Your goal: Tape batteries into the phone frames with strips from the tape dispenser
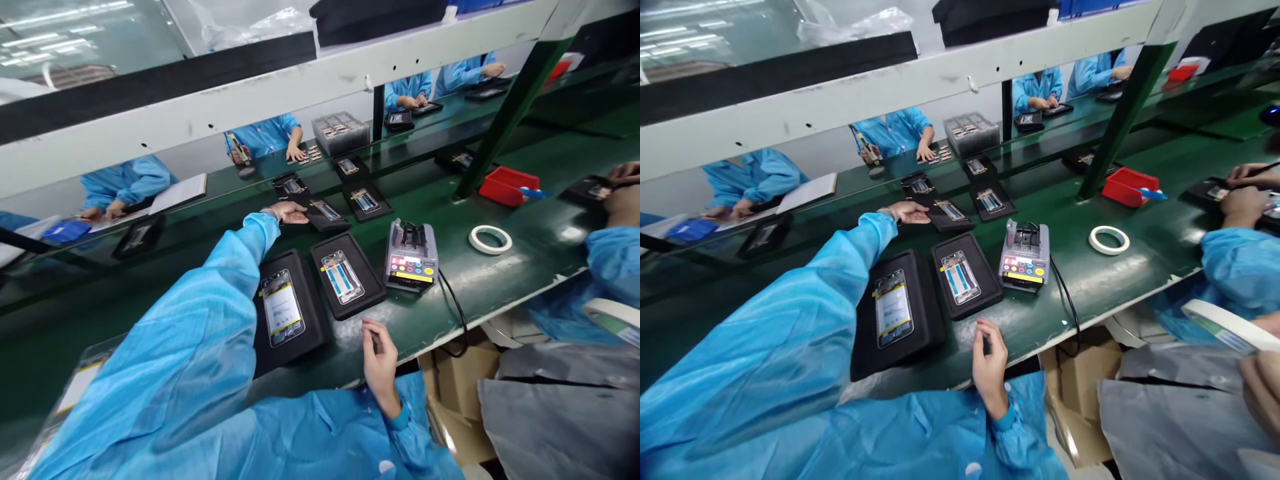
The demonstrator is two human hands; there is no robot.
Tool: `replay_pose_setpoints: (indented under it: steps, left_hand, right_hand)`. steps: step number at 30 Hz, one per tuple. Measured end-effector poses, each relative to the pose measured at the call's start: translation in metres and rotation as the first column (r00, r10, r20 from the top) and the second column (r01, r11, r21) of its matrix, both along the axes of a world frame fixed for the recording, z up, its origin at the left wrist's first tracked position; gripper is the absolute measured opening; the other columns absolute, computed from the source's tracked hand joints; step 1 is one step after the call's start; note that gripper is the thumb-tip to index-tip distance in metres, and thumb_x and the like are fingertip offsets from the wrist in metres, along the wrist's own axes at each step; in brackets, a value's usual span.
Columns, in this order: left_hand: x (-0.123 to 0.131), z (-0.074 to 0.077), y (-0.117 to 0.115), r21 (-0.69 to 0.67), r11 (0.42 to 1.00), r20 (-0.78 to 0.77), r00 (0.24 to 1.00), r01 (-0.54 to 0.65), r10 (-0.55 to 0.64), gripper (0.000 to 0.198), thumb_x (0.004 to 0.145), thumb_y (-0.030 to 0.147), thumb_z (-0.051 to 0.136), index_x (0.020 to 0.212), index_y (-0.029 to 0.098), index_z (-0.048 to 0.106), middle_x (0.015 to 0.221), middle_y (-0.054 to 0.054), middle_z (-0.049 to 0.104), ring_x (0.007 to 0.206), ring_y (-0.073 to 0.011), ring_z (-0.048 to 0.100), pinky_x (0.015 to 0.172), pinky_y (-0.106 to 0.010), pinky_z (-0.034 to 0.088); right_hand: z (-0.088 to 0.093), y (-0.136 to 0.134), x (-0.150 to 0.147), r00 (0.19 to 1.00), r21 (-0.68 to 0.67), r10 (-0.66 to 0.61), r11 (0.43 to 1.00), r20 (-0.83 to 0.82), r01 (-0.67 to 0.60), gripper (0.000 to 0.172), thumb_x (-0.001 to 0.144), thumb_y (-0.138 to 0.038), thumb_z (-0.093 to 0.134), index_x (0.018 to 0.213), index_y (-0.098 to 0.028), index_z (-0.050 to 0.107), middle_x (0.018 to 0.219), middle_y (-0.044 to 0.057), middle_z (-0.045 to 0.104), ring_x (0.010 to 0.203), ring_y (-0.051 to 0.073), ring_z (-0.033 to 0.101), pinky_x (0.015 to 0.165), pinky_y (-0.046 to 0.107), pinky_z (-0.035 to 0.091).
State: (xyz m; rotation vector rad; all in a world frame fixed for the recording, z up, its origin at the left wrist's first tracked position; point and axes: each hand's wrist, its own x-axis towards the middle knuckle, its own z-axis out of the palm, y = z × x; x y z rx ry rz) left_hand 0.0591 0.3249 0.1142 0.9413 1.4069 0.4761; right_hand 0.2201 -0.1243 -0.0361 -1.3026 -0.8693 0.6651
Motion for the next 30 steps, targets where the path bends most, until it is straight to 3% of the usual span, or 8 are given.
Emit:
replay_pose_setpoints:
  steps: [6,9,12,18,22,25,28,30]
  left_hand:
    - [-0.023,0.02,-0.047,-0.04,0.994,0.013,0.994,0.104,-0.104,0.009,0.089,0.005,0.065,0.094,0.006,0.073,0.091,-0.017,0.077,0.091,-0.0212,0.074,0.103,-0.035,0.054]
    - [-0.023,0.032,-0.073,-0.002,0.974,0.025,0.974,0.225,-0.225,0.005,0.086,0.008,0.071,0.089,0.008,0.075,0.094,-0.017,0.078,0.094,-0.0233,0.073,0.102,-0.037,0.054]
    - [-0.017,0.042,-0.098,0.06,0.925,0.007,0.926,0.375,-0.376,0.008,0.08,0.015,0.081,0.08,0.01,0.075,0.092,-0.016,0.078,0.088,-0.0249,0.073,0.098,-0.04,0.056]
    - [-0.011,0.069,-0.14,0.105,0.839,-0.162,0.842,0.533,-0.515,0.033,0.07,0.034,0.093,0.073,0.01,0.071,0.084,-0.017,0.077,0.083,-0.0275,0.075,0.087,-0.044,0.06]
    - [-0.042,0.107,-0.167,0.347,0.801,-0.322,0.864,0.488,-0.388,0.04,0.079,0.048,0.085,0.089,0.011,0.073,0.098,-0.018,0.077,0.09,-0.0295,0.075,0.082,-0.046,0.061]
    - [-0.09,0.133,-0.196,0.52,0.765,-0.288,0.921,0.379,-0.261,0.038,0.091,0.049,0.072,0.102,0.013,0.073,0.107,-0.018,0.076,0.092,-0.0276,0.075,0.084,-0.045,0.061]
    - [-0.142,0.13,-0.237,0.614,0.744,-0.306,0.948,0.263,-0.083,0.036,0.093,0.047,0.068,0.105,0.014,0.073,0.106,-0.017,0.076,0.09,-0.0272,0.074,0.081,-0.044,0.062]
    - [-0.166,0.107,-0.27,0.665,0.726,-0.334,0.939,0.176,0.078,0.037,0.088,0.048,0.072,0.103,0.014,0.074,0.104,-0.015,0.075,0.093,-0.0279,0.073,0.079,-0.043,0.062]
  right_hand:
    - [0.041,0.049,0.012,0.972,-0.033,0.045,0.998,-0.232,-0.054,0.039,0.096,-0.047,0.065,0.121,-0.017,0.06,0.111,0.012,0.073,0.093,0.022,0.072,0.075,0.034,0.061]
    - [0.07,0.099,0.015,0.868,-0.041,0.143,0.982,-0.476,-0.184,0.064,0.086,-0.057,0.072,0.131,-0.019,0.047,0.098,0.007,0.074,0.083,0.022,0.073,0.057,0.031,0.06]
    - [0.091,0.135,0.01,0.771,0.039,0.186,0.978,-0.609,-0.205,0.064,0.08,-0.057,0.078,0.123,-0.022,0.046,0.098,0.004,0.072,0.086,0.022,0.075,0.06,0.03,0.063]
    - [0.1,0.128,0.004,0.778,0.091,0.078,0.995,-0.624,-0.026,0.061,0.071,-0.043,0.085,0.115,-0.022,0.049,0.09,-0.002,0.071,0.072,0.016,0.07,0.065,0.034,0.066]
    - [0.087,0.098,0.012,0.822,0.047,0.069,0.998,-0.565,-0.052,0.059,0.072,-0.041,0.084,0.118,-0.021,0.053,0.095,-0.001,0.071,0.074,0.015,0.07,0.067,0.034,0.066]
    - [0.075,0.083,0.021,0.852,-0.027,0.015,0.999,-0.523,-0.034,0.061,0.07,-0.043,0.085,0.117,-0.02,0.054,0.085,-0.004,0.069,0.068,0.013,0.068,0.062,0.032,0.065]
    - [0.065,0.075,0.028,0.878,-0.069,0.001,0.997,-0.479,-0.039,0.059,0.068,-0.046,0.086,0.113,-0.02,0.055,0.08,-0.005,0.068,0.064,0.013,0.067,0.06,0.032,0.064]
    - [0.061,0.073,0.032,0.905,-0.091,0.02,0.994,-0.424,-0.064,0.061,0.069,-0.049,0.085,0.113,-0.02,0.054,0.079,-0.004,0.068,0.063,0.014,0.067,0.057,0.031,0.062]
